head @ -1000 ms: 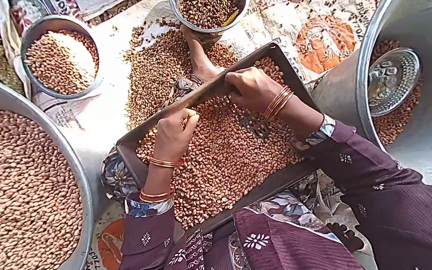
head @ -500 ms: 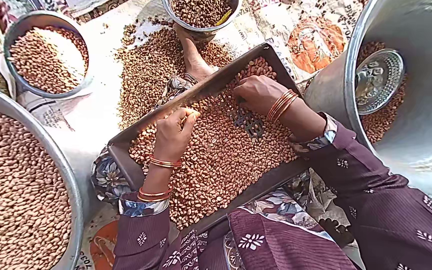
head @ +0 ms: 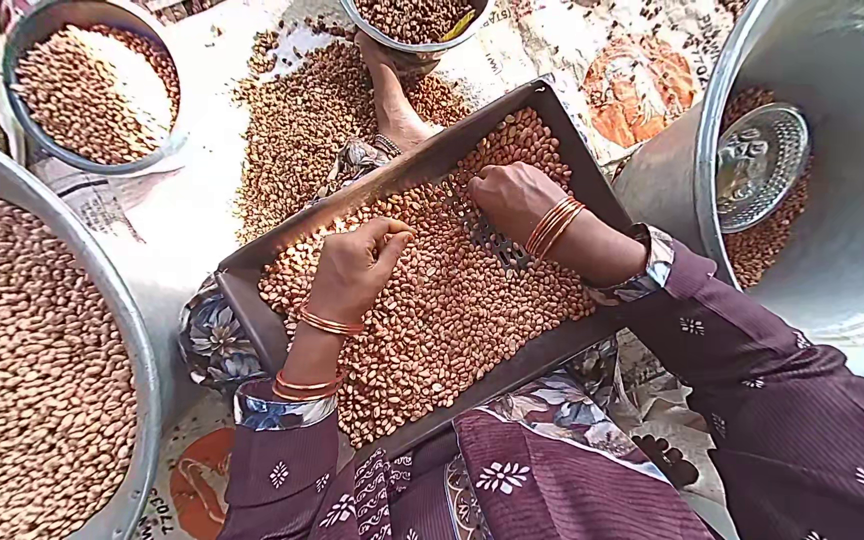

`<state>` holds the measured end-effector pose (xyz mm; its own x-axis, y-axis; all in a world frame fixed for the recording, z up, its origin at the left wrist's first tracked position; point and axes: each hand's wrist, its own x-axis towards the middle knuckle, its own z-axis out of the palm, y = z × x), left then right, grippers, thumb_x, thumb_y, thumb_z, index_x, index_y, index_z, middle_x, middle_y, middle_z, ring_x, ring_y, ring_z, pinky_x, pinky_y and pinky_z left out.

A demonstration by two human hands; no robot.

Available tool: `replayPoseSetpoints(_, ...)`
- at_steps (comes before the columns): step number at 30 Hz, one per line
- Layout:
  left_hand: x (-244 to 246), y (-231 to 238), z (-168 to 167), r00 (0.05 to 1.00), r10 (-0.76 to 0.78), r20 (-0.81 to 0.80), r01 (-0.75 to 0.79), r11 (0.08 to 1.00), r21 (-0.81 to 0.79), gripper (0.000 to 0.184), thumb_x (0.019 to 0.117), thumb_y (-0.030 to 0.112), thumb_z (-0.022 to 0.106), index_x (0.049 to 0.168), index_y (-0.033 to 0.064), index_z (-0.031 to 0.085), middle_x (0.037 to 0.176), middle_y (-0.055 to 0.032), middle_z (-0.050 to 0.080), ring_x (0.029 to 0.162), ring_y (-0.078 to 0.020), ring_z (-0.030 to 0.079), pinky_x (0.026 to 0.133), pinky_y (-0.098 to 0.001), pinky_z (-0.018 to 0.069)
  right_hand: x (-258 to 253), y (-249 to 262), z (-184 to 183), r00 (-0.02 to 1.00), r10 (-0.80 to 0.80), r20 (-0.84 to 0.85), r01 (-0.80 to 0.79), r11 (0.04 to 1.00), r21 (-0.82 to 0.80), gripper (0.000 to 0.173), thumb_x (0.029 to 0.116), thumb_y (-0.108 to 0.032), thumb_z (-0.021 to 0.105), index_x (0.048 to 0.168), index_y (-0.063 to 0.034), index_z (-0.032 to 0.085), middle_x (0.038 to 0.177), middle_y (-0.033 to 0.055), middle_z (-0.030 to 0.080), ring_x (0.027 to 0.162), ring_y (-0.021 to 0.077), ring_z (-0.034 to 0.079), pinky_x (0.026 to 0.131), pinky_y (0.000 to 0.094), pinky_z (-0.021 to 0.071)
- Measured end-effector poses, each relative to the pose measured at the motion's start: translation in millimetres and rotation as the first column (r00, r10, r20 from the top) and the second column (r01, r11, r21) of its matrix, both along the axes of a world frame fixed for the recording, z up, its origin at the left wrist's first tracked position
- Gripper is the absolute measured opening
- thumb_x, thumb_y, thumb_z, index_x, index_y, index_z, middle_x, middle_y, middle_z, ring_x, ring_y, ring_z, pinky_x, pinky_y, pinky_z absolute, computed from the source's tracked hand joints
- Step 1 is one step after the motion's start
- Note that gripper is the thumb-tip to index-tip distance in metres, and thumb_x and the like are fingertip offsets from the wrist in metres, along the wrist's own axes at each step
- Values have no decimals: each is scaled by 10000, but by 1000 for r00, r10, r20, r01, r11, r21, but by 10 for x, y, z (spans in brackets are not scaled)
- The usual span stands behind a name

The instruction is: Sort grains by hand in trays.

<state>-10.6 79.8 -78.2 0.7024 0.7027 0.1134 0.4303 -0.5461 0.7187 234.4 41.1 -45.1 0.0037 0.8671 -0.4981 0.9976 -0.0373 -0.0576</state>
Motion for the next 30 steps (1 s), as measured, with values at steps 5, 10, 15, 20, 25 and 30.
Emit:
replayPoseSetpoints(5,251,-97,1,937,-239,-255,284,946,158,181,1013,190,640,1124,86,739,836,-138,726,689,-335,708,604,-523,558,120,-7,-36,994,-1,-111,1,1000,-2,98,930,-56,641,1006,5,657,964,192,675,931,383,684,778,555,529)
replayPoseSetpoints(10,365,-124,-43,901,-225,-371,324,917,231,144,1009,176,635,1050,97,748,759,-125,690,662,-344,691,548,-512,526,389,-155,16,821,36,-570,23,995,96,30,881,-96,686,871,-92,658,744,15,611,653,135,573,601,365,464)
replayPoseSetpoints(15,422,-153,40,868,-207,-451,321,927,193,169,1035,176,601,1110,87,724,771,-148,684,673,-363,688,556,-518,522,397,-363,-28,691,-39,-721,73,997,16,68,926,-97,675,966,-90,730,850,-3,710,695,56,652,655,272,554)
replayPoseSetpoints(20,452,-190,73,852,-191,-487,308,936,172,168,1025,193,629,1093,53,691,751,-169,661,666,-376,680,555,-514,519,240,-474,-244,732,158,-663,-96,987,129,60,920,-97,726,951,-51,750,910,76,724,848,190,697,813,405,569)
replayPoseSetpoints(25,407,-198,39,880,-189,-436,269,955,129,188,1036,205,602,1100,52,691,757,-172,669,665,-381,681,570,-531,529,117,-526,-305,774,271,-572,-203,962,182,75,943,-101,693,949,-66,759,939,97,689,878,237,682,795,421,565)
replayPoseSetpoints(30,313,41,35,997,-72,2,70,965,-252,156,1039,200,590,1100,97,688,595,45,481,463,-62,412,465,-231,362,19,-647,-391,808,391,-441,-255,906,336,73,948,-82,676,903,-44,720,909,123,658,823,287,680,709,443,577)
